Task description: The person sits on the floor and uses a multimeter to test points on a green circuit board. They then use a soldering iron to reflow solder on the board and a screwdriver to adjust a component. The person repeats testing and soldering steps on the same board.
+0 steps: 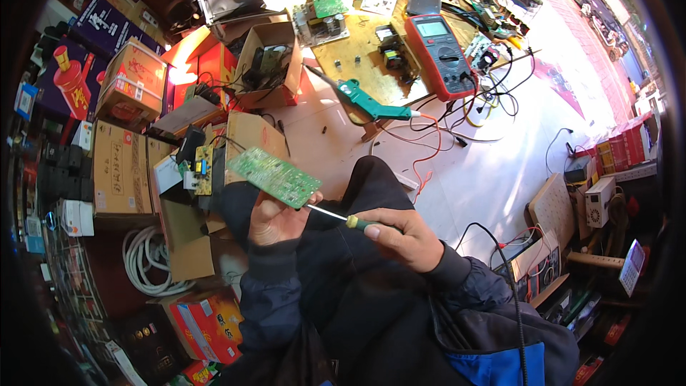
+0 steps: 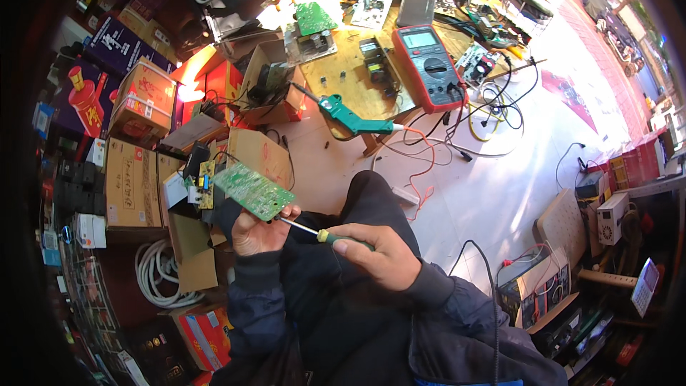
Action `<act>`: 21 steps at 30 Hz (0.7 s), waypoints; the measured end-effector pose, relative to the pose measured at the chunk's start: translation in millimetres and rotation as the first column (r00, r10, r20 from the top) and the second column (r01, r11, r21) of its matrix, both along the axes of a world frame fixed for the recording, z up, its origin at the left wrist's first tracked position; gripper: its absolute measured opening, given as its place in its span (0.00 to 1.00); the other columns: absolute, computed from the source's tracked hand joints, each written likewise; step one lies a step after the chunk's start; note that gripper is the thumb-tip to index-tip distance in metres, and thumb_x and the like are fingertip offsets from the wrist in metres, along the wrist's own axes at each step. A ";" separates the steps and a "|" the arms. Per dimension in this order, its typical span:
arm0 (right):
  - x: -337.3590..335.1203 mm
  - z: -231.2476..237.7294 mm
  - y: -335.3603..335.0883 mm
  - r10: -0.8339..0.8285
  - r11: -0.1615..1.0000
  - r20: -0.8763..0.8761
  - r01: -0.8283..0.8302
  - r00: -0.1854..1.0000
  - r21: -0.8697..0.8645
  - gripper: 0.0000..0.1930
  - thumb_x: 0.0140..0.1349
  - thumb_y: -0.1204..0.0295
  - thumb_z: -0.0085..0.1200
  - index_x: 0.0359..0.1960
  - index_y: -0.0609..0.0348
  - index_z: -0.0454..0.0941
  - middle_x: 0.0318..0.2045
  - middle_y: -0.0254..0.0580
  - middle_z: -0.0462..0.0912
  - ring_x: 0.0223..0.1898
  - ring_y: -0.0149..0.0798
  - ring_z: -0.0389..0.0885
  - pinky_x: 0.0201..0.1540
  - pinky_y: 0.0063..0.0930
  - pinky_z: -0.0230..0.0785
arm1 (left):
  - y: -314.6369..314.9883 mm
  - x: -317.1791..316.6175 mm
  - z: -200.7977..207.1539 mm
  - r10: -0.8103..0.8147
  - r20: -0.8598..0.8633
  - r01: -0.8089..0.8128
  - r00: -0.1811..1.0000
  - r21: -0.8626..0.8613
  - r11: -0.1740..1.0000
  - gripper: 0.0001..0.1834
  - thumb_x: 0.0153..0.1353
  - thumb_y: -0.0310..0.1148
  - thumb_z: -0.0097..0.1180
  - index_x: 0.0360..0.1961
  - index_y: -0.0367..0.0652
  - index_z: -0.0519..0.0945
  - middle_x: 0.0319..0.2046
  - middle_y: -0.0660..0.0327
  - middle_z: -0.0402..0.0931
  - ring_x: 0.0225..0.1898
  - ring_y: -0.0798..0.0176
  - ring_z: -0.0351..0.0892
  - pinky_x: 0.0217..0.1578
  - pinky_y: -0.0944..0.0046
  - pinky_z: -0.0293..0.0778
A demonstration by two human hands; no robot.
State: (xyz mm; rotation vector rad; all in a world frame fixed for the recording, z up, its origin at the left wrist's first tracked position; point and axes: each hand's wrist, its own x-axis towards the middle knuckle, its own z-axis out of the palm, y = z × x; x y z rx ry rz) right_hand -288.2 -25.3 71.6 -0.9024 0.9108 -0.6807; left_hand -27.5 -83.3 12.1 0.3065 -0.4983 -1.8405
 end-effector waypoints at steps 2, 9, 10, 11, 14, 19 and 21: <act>0.1 -4.4 1.2 -0.042 0.998 0.102 0.037 0.994 0.050 0.19 0.76 0.65 0.52 0.60 0.64 0.80 0.25 0.25 0.75 0.26 0.18 0.66 0.30 0.17 0.57 | -4.8 -3.4 -2.9 0.003 -0.007 -0.004 1.000 -0.049 0.999 0.34 0.56 0.27 0.61 0.66 0.36 0.73 0.51 0.50 0.83 0.50 0.47 0.84 0.59 0.42 0.75; 11.1 -15.9 2.4 -0.148 0.983 0.241 0.115 0.959 0.146 0.19 0.76 0.65 0.50 0.59 0.66 0.79 0.18 0.22 0.64 0.17 0.19 0.58 0.21 0.19 0.49 | -11.5 -20.1 -1.8 0.091 -0.024 -0.090 0.996 0.052 0.995 0.37 0.51 0.38 0.75 0.61 0.35 0.77 0.62 0.45 0.75 0.61 0.46 0.77 0.67 0.45 0.71; 13.1 -16.3 2.7 -0.169 0.981 0.228 0.141 0.959 0.137 0.19 0.76 0.65 0.50 0.59 0.67 0.79 0.17 0.22 0.62 0.16 0.19 0.56 0.21 0.19 0.48 | -12.2 -22.6 0.2 0.100 -0.038 -0.098 0.994 0.058 0.994 0.37 0.51 0.38 0.75 0.60 0.35 0.77 0.62 0.44 0.74 0.62 0.45 0.76 0.68 0.45 0.70; 15.0 -16.6 3.1 -0.194 0.977 0.215 0.169 0.957 0.126 0.20 0.76 0.64 0.50 0.58 0.69 0.79 0.16 0.22 0.60 0.15 0.20 0.54 0.20 0.19 0.46 | -13.1 -24.9 2.2 0.108 -0.057 -0.104 0.993 0.069 0.992 0.36 0.50 0.39 0.75 0.60 0.35 0.77 0.63 0.44 0.74 0.64 0.43 0.75 0.70 0.45 0.69; 18.5 -16.8 2.6 -0.191 0.976 0.214 0.161 0.958 0.149 0.20 0.76 0.63 0.50 0.58 0.69 0.78 0.15 0.22 0.59 0.16 0.20 0.54 0.20 0.19 0.46 | -13.0 -28.6 7.5 0.120 -0.071 -0.117 0.990 0.057 0.992 0.34 0.54 0.37 0.71 0.60 0.33 0.76 0.61 0.42 0.75 0.64 0.38 0.74 0.71 0.43 0.67; 24.5 -18.9 1.7 -0.191 0.976 0.207 0.163 0.960 0.143 0.21 0.76 0.62 0.48 0.58 0.69 0.78 0.16 0.22 0.59 0.16 0.20 0.53 0.20 0.20 0.46 | -12.0 -27.8 9.4 0.145 -0.071 -0.140 0.987 0.070 0.988 0.27 0.58 0.35 0.63 0.57 0.33 0.77 0.57 0.41 0.78 0.64 0.37 0.75 0.70 0.42 0.68; 27.0 -20.0 1.7 -0.189 0.977 0.205 0.163 0.960 0.138 0.22 0.76 0.62 0.48 0.58 0.70 0.78 0.16 0.22 0.58 0.16 0.20 0.53 0.20 0.20 0.46 | -13.1 -28.3 8.5 0.153 -0.102 -0.144 0.983 0.097 0.985 0.22 0.57 0.29 0.57 0.54 0.35 0.78 0.55 0.42 0.80 0.63 0.37 0.76 0.70 0.41 0.69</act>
